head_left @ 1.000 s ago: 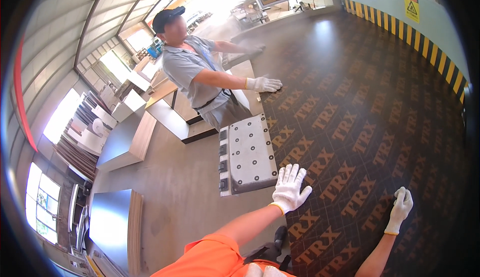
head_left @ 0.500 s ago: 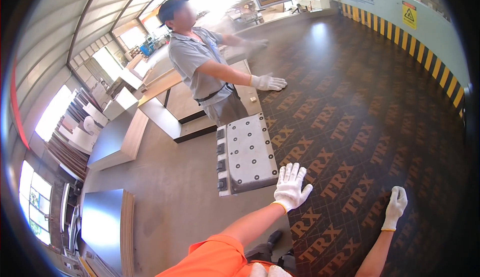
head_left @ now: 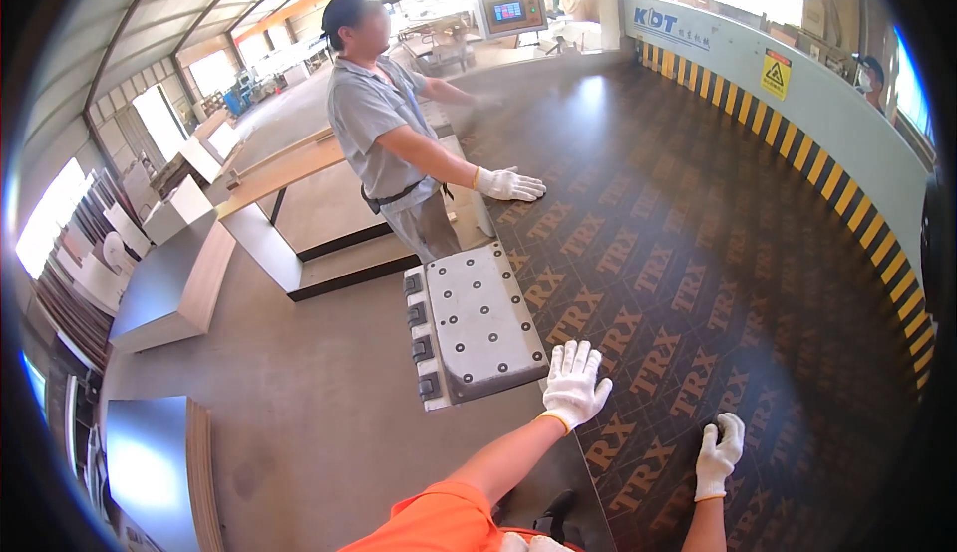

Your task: The person, alongside a coworker, loads a wooden panel onto a cutting machine, blows dust off with an air nozzle, and feeds the board into the machine. After trimming, they remove the panel and stack it onto a pile on the floor.

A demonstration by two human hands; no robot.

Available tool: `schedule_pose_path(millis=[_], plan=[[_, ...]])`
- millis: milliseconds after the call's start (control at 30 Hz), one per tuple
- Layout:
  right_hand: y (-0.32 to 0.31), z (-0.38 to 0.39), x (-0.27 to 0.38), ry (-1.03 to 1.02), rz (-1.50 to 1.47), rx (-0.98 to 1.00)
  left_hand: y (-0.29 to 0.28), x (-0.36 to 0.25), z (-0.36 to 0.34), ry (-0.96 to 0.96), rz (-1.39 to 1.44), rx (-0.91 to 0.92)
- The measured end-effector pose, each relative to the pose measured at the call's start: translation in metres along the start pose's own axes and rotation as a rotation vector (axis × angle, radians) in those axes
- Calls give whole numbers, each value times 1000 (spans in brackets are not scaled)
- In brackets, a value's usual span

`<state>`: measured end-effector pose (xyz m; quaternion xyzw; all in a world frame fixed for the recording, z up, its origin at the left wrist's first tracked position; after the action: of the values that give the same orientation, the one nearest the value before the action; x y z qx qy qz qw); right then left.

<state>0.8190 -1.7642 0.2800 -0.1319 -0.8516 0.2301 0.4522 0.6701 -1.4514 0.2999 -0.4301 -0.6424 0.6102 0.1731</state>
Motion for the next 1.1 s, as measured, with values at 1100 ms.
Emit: schedule_pose_path(millis=[1100], plan=[[17, 66, 228, 459, -340, 640, -127, 196, 180, 192, 60, 863]])
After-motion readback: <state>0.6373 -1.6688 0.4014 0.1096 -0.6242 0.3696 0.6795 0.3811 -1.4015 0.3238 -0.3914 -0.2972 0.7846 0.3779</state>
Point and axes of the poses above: each hand's wrist, its own z-axis away from the middle knuckle, its own y-axis out of the palm, x = y × z, the point moved 1 cm from there along -z, towards the middle knuckle, and after that the axes turned 5 degrees about -y, right-handed, at the moved point
